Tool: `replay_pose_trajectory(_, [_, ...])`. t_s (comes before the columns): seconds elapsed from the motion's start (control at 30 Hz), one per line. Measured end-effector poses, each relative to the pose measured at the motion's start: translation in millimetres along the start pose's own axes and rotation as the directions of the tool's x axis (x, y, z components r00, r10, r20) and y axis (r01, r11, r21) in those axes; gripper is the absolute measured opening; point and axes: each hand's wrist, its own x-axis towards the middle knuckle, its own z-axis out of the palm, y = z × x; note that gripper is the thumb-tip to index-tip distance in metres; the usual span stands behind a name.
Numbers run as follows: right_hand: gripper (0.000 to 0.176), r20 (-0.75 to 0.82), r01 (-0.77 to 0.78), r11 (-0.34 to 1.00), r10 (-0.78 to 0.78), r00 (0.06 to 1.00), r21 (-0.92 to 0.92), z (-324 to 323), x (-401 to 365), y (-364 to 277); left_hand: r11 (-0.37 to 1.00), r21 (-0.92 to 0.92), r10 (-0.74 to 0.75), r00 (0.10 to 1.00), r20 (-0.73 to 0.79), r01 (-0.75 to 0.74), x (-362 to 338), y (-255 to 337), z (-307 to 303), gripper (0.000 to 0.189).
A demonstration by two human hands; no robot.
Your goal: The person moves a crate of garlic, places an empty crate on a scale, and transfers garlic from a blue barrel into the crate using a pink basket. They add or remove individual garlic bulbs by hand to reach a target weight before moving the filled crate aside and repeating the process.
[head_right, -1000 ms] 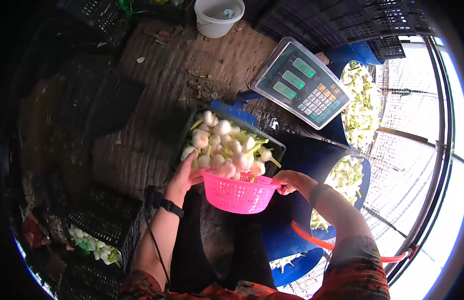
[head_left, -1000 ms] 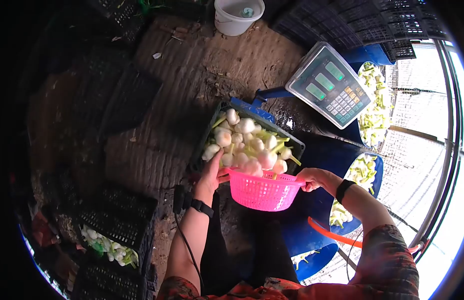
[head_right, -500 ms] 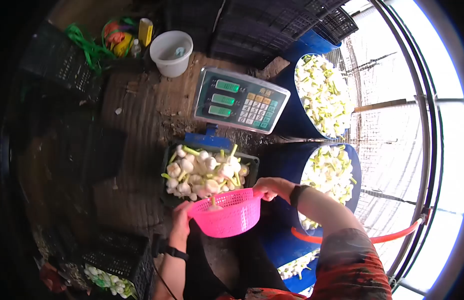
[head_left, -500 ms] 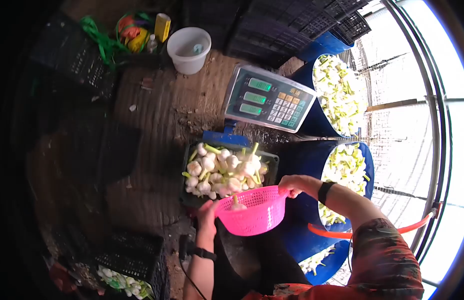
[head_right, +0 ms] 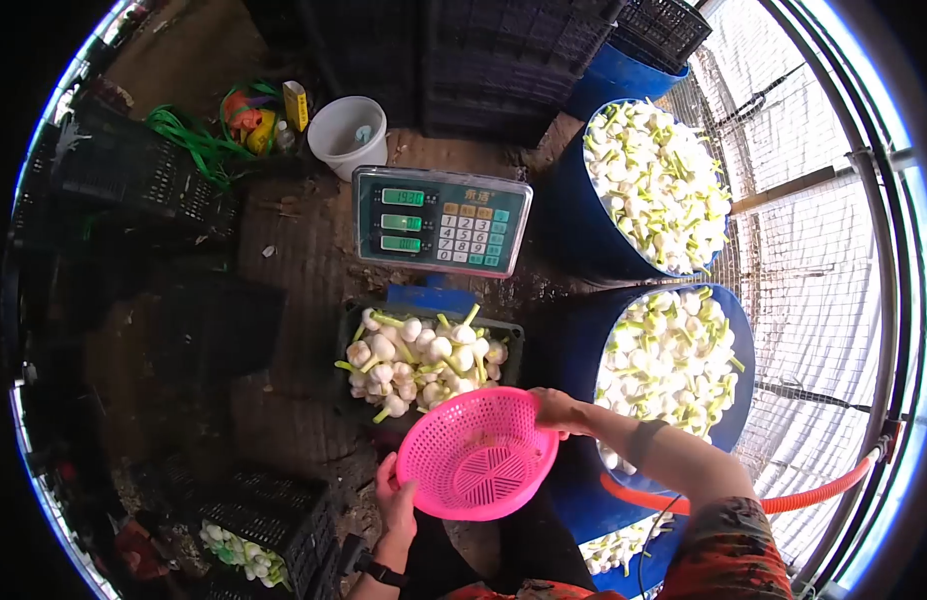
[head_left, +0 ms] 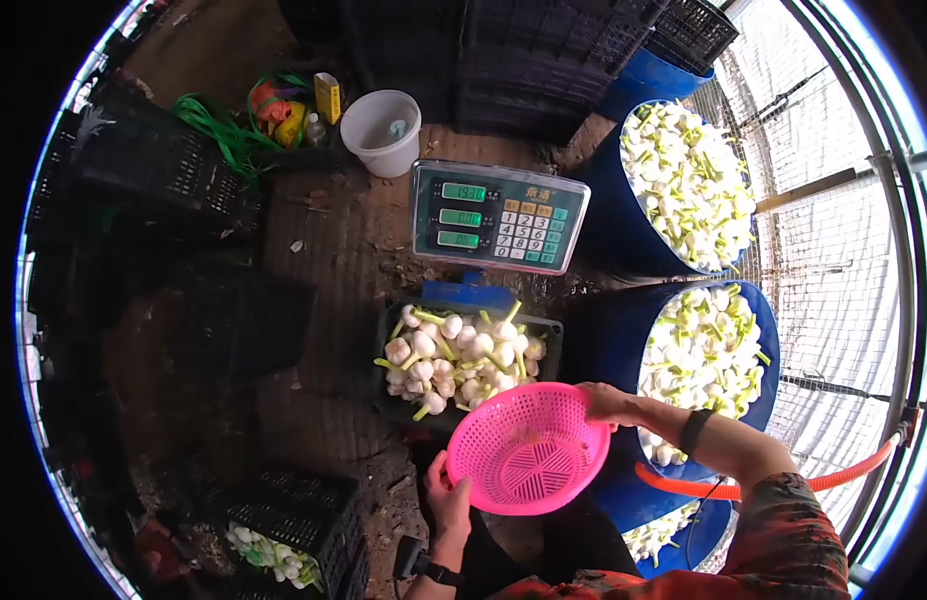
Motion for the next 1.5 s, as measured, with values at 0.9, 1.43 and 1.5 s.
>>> replay_pose_trajectory(0.9, [0.104, -0.571, -0.308, 0.924, 0.130, 0.810, -0.226, -124.5, 55.6, 195.1, 0.920, 0.379, -0.026, 0.949, 0.315, -0.100, -15.6, -77.4, 146.4, 0.033])
replay_pose_trajectory(1.43, [0.050, -0.863, 0.152, 0.962, 0.126, 0.489, 0.226, -97.0, 136.2, 245.5, 0.944, 0.318, -0.190, 0.937, 0.291, 0.093, -23.0, -104.9, 130.1, 0.033])
replay_pose_trajectory(1.5, [0.050, -0.882, 0.206, 0.927, 0.203, 0.426, 0.313, -95.5, 141.7, 267.8, 0.956, 0.269, -0.194, 0.936, 0.294, 0.114, -21.1, -100.9, 137.3, 0.034])
